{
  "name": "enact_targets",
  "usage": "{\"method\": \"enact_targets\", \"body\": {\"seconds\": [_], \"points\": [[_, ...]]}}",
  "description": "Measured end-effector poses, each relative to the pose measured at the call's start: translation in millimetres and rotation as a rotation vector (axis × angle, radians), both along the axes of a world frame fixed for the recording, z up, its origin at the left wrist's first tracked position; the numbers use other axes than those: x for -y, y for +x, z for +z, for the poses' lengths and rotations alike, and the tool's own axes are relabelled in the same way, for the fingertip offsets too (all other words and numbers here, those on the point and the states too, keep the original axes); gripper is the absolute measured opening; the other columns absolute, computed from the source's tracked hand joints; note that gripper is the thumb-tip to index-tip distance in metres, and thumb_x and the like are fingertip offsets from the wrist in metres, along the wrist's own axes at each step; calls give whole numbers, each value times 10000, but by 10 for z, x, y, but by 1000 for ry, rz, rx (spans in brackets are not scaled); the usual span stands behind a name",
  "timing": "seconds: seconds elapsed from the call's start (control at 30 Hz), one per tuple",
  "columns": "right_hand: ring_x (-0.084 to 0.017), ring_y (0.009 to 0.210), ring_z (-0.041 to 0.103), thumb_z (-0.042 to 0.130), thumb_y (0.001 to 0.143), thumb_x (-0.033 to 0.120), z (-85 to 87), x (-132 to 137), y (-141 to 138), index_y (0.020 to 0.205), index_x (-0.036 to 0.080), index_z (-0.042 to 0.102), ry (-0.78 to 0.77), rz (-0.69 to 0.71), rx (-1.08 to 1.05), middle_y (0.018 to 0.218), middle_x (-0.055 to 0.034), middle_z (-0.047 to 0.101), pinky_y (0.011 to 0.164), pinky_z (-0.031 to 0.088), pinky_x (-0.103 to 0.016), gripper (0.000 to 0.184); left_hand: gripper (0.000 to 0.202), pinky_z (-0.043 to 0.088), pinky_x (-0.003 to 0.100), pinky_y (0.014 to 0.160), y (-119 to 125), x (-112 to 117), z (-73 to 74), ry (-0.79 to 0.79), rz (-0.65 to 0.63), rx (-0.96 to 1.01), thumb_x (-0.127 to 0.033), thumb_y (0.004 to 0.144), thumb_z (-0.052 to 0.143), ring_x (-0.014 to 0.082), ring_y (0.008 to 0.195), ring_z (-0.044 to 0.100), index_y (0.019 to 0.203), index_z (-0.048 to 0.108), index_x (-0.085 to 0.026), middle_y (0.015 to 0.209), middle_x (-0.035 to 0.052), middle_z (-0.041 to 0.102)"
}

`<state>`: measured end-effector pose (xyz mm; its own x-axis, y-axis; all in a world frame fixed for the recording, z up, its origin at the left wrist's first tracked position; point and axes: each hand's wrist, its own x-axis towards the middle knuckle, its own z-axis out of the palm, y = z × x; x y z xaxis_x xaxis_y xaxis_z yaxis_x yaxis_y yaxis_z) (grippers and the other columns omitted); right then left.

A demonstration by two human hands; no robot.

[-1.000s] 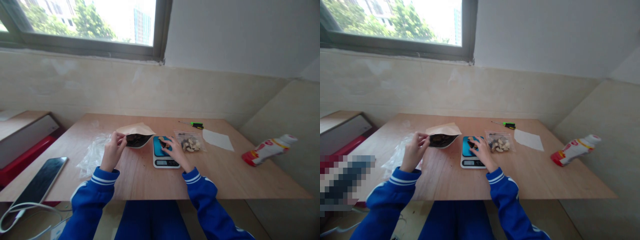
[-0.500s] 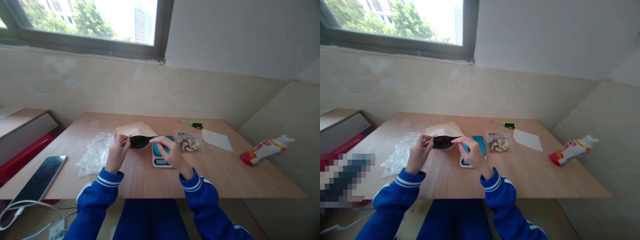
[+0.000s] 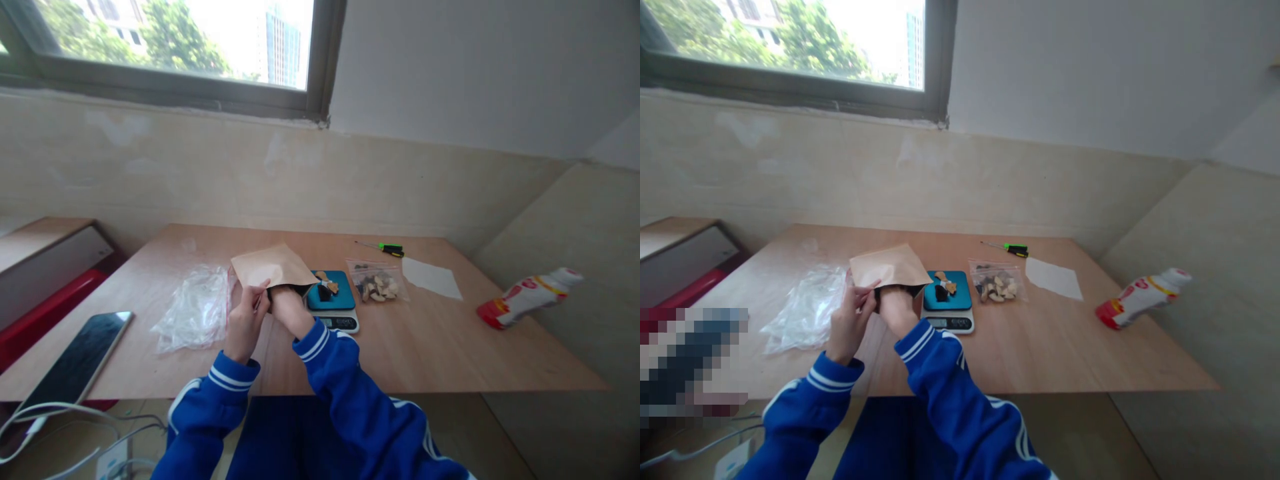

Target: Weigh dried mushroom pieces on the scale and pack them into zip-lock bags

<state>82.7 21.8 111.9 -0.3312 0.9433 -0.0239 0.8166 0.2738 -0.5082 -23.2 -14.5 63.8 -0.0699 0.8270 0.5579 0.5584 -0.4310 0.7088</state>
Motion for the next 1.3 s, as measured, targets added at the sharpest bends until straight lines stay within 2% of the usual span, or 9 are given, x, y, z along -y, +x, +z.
{"method": "enact_targets", "body": {"seconds": [0.23,0.37,0.43,0.67,0.77,0.87,1.1,1.17,1.3], "points": [[-285,1116,616,412,956,177,-80,64,-70,1289,92,528,62,-127,-78,1258,-184,611,941,493,-366,362,125,586,274,729,-7,4,-42,-35,-11,20,-316,904,491,200,979,690,984,517,-224,1185,70,680],[-265,947,684,422,951,161,-105,157,-19,1068,104,661,69,-169,-3,1016,-173,710,805,533,-322,272,117,587,290,748,-16,-10,8,-12,-10,22,-308,903,491,200,965,695,970,508,-213,1186,90,678],[-264,906,688,422,955,170,-92,201,24,991,111,675,104,-158,62,949,-163,718,759,535,-317,262,126,587,300,761,-35,-32,29,7,-2,18,-308,902,493,205,980,690,975,511,-206,1175,98,682],[-242,977,634,498,932,168,4,295,323,1111,145,605,399,-43,44,990,-112,697,789,521,-317,211,145,595,295,755,-125,-111,159,-16,-27,33,-337,897,506,205,1002,682,956,511,-205,1154,93,689],[-223,947,640,514,926,178,-9,294,489,1037,164,645,530,39,-104,973,-94,704,815,513,-320,172,142,596,279,733,-137,-130,244,-32,-25,46,-340,891,513,204,988,688,923,503,-203,1135,98,697],[-188,877,660,581,895,245,-47,281,659,950,191,679,628,61,-422,924,-55,719,815,517,-295,125,129,595,270,728,-141,-152,313,-31,-4,52,-327,884,517,197,963,696,909,491,-203,1115,97,705],[-192,867,671,673,790,423,-183,104,1311,915,191,652,393,-296,-974,919,-53,716,786,531,-304,264,117,587,241,660,-163,-188,366,-28,38,54,-314,869,523,196,919,709,895,496,-203,1045,86,729],[-198,821,663,634,790,486,-287,-20,1551,897,170,633,318,-354,-914,886,-71,706,729,526,-303,334,122,584,235,662,-169,-186,359,-32,40,55,-320,870,523,194,918,709,895,496,-204,1050,89,728],[-185,648,590,482,826,561,-524,-251,1891,743,159,582,207,-314,-535,699,-51,640,596,472,-291,423,136,584,241,679,-184,-182,328,-43,31,68,-336,873,523,194,930,706,897,495,-206,1072,96,722]]}}
